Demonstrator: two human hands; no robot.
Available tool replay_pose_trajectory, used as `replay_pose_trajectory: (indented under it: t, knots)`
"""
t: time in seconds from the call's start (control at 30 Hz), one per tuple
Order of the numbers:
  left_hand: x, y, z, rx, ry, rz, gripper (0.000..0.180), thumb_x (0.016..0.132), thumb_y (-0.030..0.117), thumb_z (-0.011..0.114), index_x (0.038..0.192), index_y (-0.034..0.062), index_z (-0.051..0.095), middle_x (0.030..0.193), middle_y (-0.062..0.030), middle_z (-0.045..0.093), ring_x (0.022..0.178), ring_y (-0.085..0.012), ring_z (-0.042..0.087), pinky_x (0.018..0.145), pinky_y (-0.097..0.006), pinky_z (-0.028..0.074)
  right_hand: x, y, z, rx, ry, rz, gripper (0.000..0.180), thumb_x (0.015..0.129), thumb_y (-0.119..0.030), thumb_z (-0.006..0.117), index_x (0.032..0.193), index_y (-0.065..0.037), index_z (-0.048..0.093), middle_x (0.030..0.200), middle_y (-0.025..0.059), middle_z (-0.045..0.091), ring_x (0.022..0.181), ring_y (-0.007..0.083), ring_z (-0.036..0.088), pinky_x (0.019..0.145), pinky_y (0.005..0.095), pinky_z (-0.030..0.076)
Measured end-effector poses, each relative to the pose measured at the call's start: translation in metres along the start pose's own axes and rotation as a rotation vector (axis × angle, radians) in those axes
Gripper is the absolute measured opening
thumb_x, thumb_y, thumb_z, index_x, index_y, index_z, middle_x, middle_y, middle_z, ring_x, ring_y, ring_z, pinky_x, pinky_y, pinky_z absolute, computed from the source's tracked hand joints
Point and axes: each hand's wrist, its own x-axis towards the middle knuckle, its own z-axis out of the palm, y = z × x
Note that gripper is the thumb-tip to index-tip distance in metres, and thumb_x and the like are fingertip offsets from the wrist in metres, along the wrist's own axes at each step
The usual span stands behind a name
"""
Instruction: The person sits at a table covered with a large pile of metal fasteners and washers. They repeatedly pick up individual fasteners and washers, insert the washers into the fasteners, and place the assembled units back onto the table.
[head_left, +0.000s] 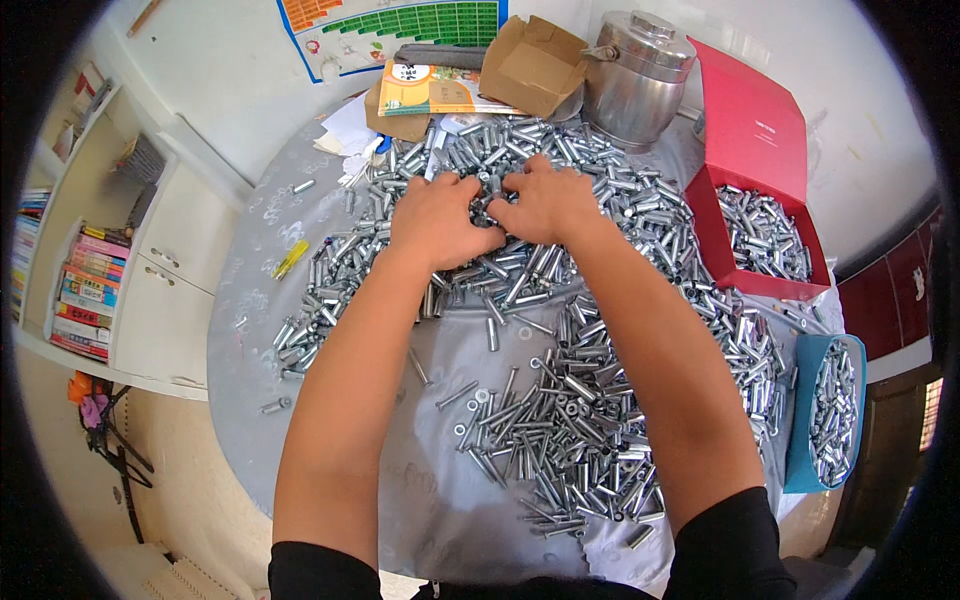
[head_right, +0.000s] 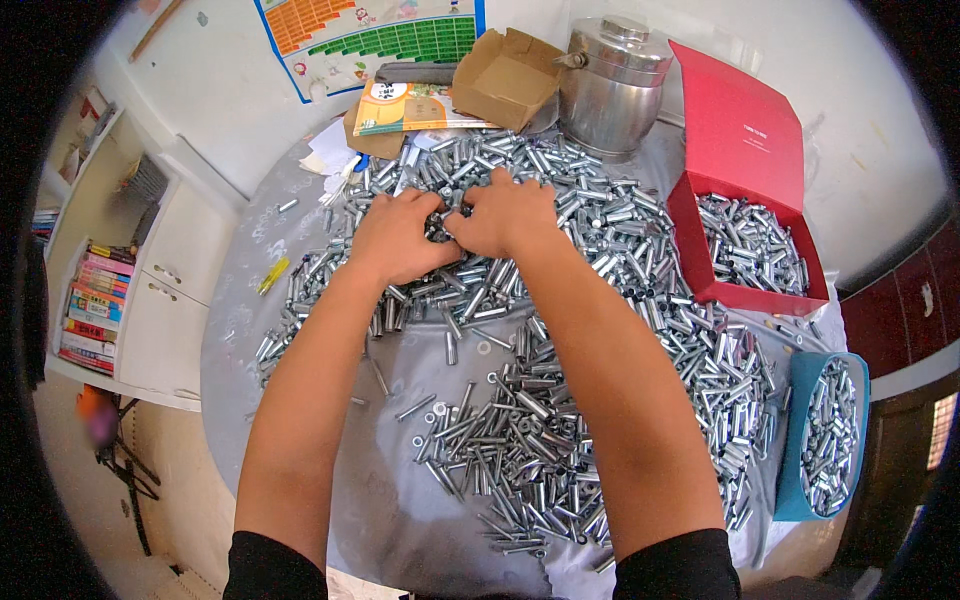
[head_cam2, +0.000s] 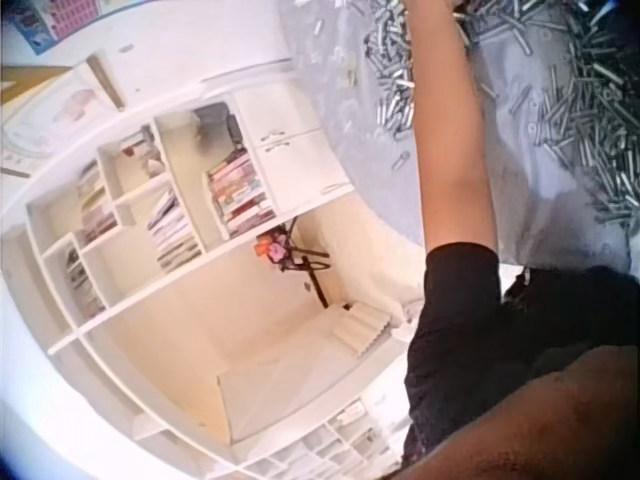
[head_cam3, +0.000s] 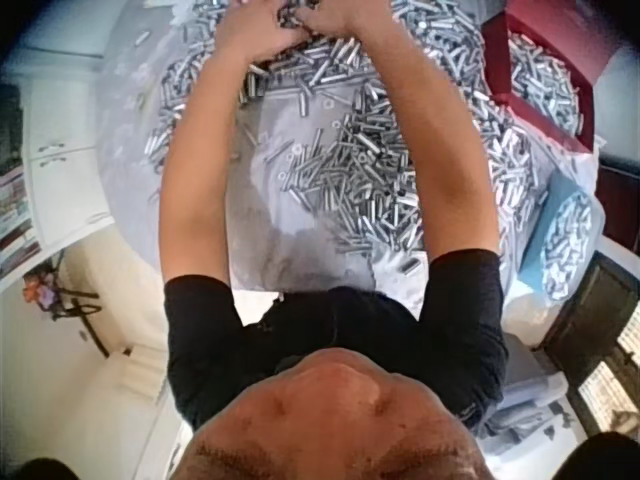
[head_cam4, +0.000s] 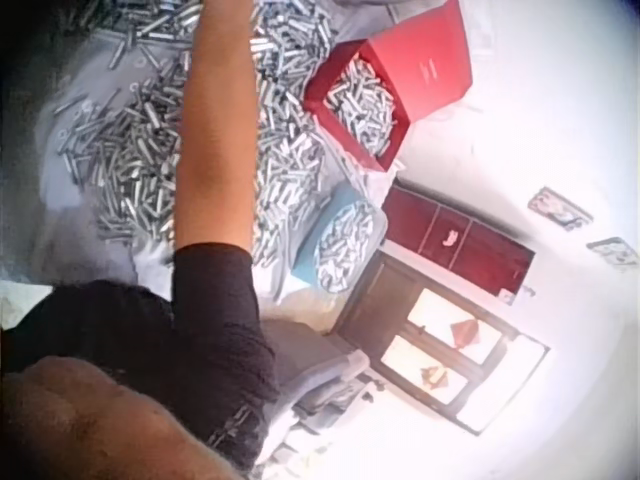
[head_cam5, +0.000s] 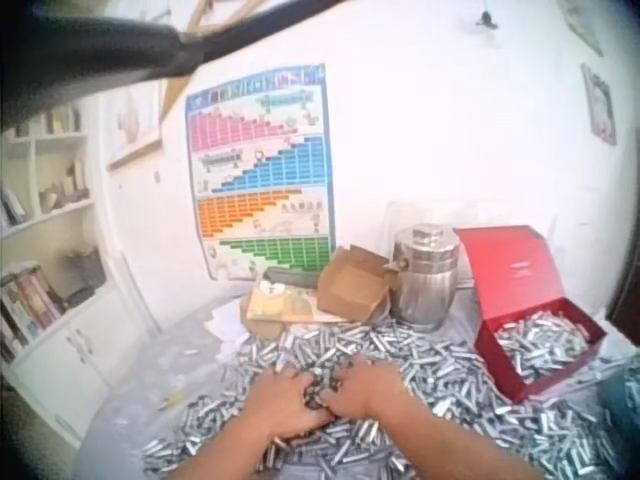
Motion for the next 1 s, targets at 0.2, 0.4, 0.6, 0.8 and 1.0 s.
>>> replay_pose_trajectory:
  t: [0.2,0.4,0.6,0.8,1.0]
  knots:
    - [-0.031,0.005,-0.008,-0.034,-0.053,0.094,0.053,0.064,0.046,0.071,0.103,0.0100,0.069,0.109,-0.0129,0.065,0.102,-0.0369,0.060,0.087,-0.044,0.051,-0.016,-0.005,0.019,0.000,0.006,-0.154,0.055,0.085,-0.053,0.048,0.124,-0.020,0.067,0.134,0.0131,0.057,0.116,0.0392,0.058,0.103,0.0472,0.042]
    - [-0.078,0.005,-0.019,-0.074,0.017,0.132,0.045,0.064,0.042,0.071,0.096,0.0096,0.070,0.105,-0.0099,0.065,0.099,-0.0363,0.060,0.086,-0.044,0.052,-0.052,-0.029,0.009,0.014,-0.008,-0.286,0.052,0.082,-0.051,0.054,0.115,-0.016,0.072,0.121,0.0148,0.064,0.107,0.0387,0.062,0.095,0.0457,0.048]
    - [-0.126,0.006,-0.019,-0.103,0.044,0.117,0.046,0.062,0.039,0.075,0.096,0.0095,0.068,0.100,-0.0084,0.062,0.096,-0.0338,0.058,0.083,-0.043,0.050,-0.083,-0.038,0.020,0.049,-0.011,-0.344,0.052,0.081,-0.050,0.054,0.114,-0.014,0.072,0.117,0.0176,0.066,0.106,0.0362,0.064,0.094,0.0458,0.049]
    - [-0.166,0.018,-0.011,-0.168,0.142,0.159,0.042,0.063,0.034,0.074,0.096,0.0087,0.067,0.103,-0.0077,0.062,0.093,-0.0337,0.057,0.083,-0.041,0.049,-0.115,-0.037,0.034,0.125,-0.022,-0.390,0.048,0.078,-0.047,0.058,0.110,-0.014,0.073,0.115,0.0167,0.065,0.104,0.0380,0.063,0.094,0.0451,0.048]
    - [-0.202,0.031,0.000,-0.215,0.223,0.142,0.038,0.067,0.024,0.070,0.101,0.0082,0.065,0.107,-0.0092,0.061,0.100,-0.0347,0.055,0.085,-0.043,0.050,-0.150,-0.038,0.036,0.053,0.087,-0.524,0.038,0.076,-0.036,0.064,0.104,-0.011,0.073,0.109,0.0088,0.066,0.095,0.0350,0.062,0.090,0.0434,0.046]
